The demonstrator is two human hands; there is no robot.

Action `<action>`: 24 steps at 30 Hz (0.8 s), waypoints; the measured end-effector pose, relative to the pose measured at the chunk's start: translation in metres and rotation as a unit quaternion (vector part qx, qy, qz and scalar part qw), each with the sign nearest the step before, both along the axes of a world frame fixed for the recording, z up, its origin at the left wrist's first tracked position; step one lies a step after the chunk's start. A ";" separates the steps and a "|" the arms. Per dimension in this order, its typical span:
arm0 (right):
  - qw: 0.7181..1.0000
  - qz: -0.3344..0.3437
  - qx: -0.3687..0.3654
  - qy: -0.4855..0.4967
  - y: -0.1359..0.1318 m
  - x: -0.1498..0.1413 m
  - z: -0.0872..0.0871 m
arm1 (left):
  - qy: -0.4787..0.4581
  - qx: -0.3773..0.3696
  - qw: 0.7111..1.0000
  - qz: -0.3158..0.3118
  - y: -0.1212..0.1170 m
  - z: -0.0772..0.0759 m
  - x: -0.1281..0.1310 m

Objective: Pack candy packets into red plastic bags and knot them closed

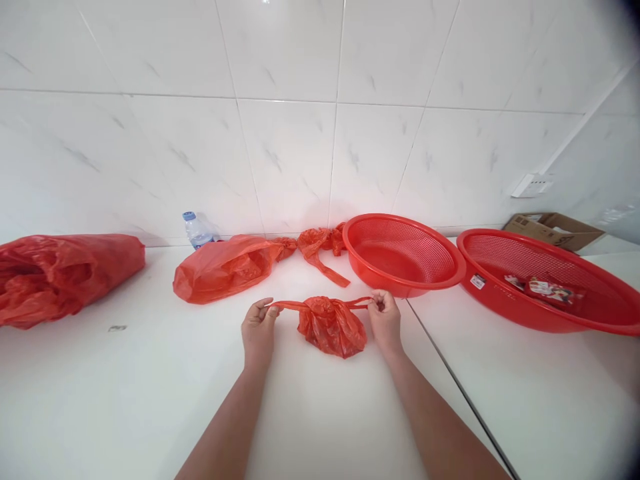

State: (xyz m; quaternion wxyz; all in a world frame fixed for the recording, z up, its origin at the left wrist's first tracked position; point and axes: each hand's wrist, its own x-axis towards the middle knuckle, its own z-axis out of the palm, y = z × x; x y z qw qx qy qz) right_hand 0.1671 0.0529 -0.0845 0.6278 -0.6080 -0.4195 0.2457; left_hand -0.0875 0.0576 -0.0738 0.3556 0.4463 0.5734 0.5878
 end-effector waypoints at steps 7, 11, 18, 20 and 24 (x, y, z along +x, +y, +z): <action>0.988 0.058 -0.022 0.141 0.000 -0.004 0.002 | -0.011 0.003 0.985 -0.171 -0.006 -0.002 0.009; 0.984 0.065 -0.063 0.151 0.002 0.000 0.000 | 0.019 0.014 0.973 -0.228 -0.011 -0.001 0.015; 0.928 0.220 -0.088 0.287 -0.006 -0.009 0.007 | 0.016 0.035 0.951 -0.306 -0.020 0.002 0.026; 0.891 0.291 -0.093 0.336 -0.010 -0.013 0.012 | 0.022 0.039 0.952 -0.303 -0.023 0.003 0.027; 0.841 0.335 -0.113 0.411 -0.015 -0.017 0.014 | 0.035 0.045 0.956 -0.287 -0.028 0.004 0.029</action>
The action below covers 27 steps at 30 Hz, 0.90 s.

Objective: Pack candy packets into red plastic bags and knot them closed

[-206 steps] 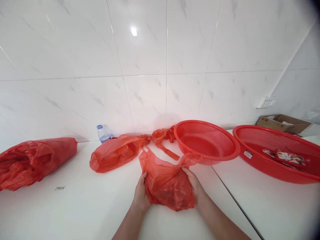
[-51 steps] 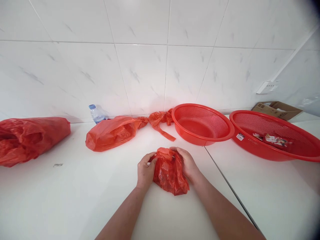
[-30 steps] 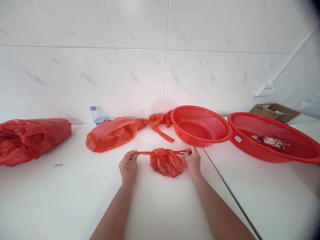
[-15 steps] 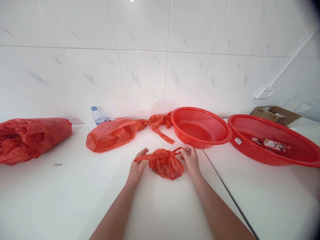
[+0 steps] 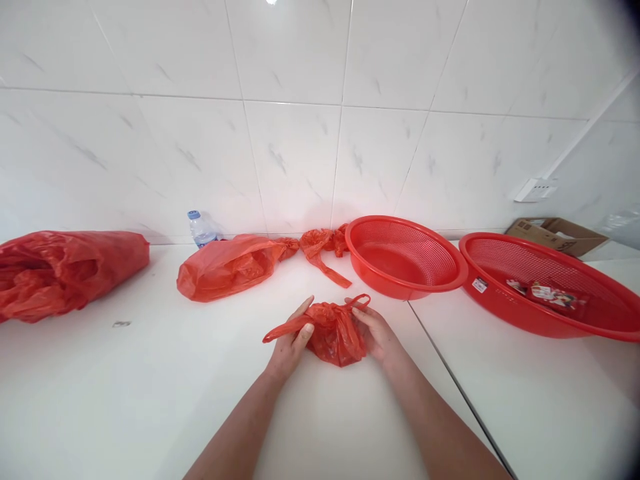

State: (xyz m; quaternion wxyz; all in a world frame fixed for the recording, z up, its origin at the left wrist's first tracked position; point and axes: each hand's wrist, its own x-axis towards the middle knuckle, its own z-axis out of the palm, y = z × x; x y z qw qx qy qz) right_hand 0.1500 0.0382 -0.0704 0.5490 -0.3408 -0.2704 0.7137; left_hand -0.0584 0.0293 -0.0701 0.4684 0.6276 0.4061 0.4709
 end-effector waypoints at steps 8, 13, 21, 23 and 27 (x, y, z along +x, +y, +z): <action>1.000 0.010 -0.002 0.005 0.001 -0.002 -0.004 | 0.017 -0.044 0.998 0.049 -0.002 0.005 0.001; 1.000 -0.030 -0.003 -0.001 0.001 -0.002 -0.004 | 0.058 -0.032 0.993 0.100 0.002 0.004 -0.003; 1.000 -0.027 0.002 0.002 0.003 0.005 -0.005 | 0.072 0.008 0.988 0.134 0.006 0.002 -0.004; 1.000 -0.001 0.012 0.024 0.001 0.005 -0.004 | 0.077 0.015 0.987 0.143 0.007 0.001 -0.004; 0.997 0.042 0.036 0.044 -0.002 0.001 0.000 | 0.095 0.029 0.985 0.140 0.008 -0.001 -0.004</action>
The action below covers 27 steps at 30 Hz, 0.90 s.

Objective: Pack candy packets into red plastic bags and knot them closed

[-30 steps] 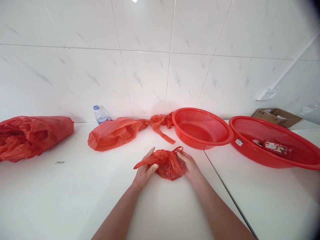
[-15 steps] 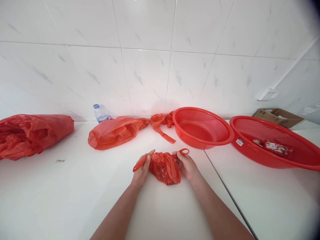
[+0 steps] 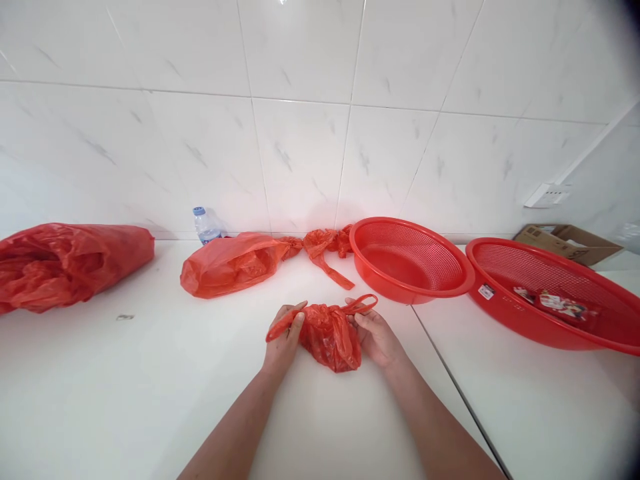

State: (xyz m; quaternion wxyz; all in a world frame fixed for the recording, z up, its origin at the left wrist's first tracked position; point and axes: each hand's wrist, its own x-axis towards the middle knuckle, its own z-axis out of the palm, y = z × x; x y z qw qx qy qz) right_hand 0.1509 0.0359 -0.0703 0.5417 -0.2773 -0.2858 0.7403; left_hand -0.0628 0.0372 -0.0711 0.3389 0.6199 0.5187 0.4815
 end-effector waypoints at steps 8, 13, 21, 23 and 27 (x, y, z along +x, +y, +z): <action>1.000 -0.004 -0.011 -0.024 -0.002 -0.008 0.001 | -0.015 0.057 0.993 -0.101 -0.006 0.000 0.004; 0.999 -0.011 -0.012 -0.047 -0.002 -0.006 0.003 | -0.059 0.018 0.996 -0.067 -0.006 0.002 0.006; 0.997 0.012 -0.008 -0.073 -0.002 -0.006 -0.002 | 0.099 0.185 0.978 -0.016 -0.007 0.003 0.006; 0.998 0.023 -0.007 -0.062 -0.004 -0.007 -0.001 | 0.151 0.221 0.962 -0.044 -0.013 0.006 0.011; 0.997 0.059 0.004 -0.051 -0.010 -0.007 0.004 | 0.207 0.226 0.945 -0.113 -0.025 0.003 0.031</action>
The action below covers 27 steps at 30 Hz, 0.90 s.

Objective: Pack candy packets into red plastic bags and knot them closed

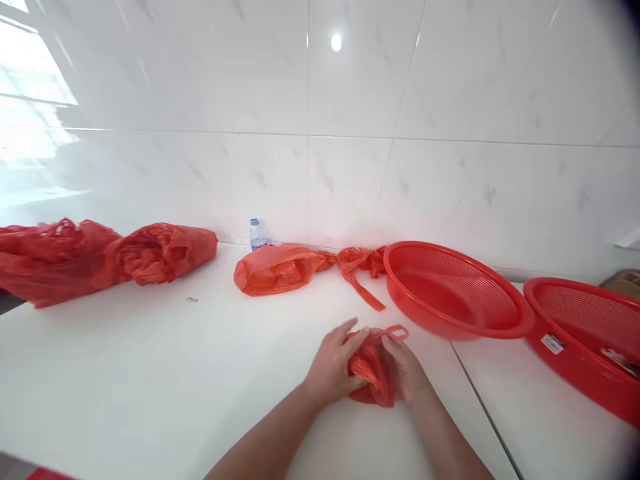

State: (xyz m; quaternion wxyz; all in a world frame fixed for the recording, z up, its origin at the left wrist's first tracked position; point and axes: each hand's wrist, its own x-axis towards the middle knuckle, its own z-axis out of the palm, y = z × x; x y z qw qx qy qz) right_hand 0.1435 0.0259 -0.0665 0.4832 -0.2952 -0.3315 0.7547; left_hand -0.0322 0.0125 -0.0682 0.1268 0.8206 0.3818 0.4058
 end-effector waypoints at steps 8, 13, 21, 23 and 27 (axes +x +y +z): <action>1.000 -0.003 0.017 -0.012 0.000 0.012 -0.005 | -0.076 -0.060 0.990 0.100 -0.006 -0.006 -0.006; 0.999 -0.032 -0.022 -0.035 0.006 0.011 -0.015 | -0.228 -0.079 0.951 0.195 -0.008 0.018 -0.056; 0.997 -0.012 -0.035 -0.064 0.008 0.007 -0.022 | -0.331 -0.042 0.817 0.471 -0.018 0.048 -0.178; 0.997 -0.010 -0.034 -0.066 0.007 0.006 -0.021 | -0.324 -0.017 0.788 0.523 -0.024 0.052 -0.204; 0.997 -0.011 -0.033 -0.067 0.006 0.004 -0.020 | -0.283 0.025 0.745 0.603 -0.036 0.050 -0.246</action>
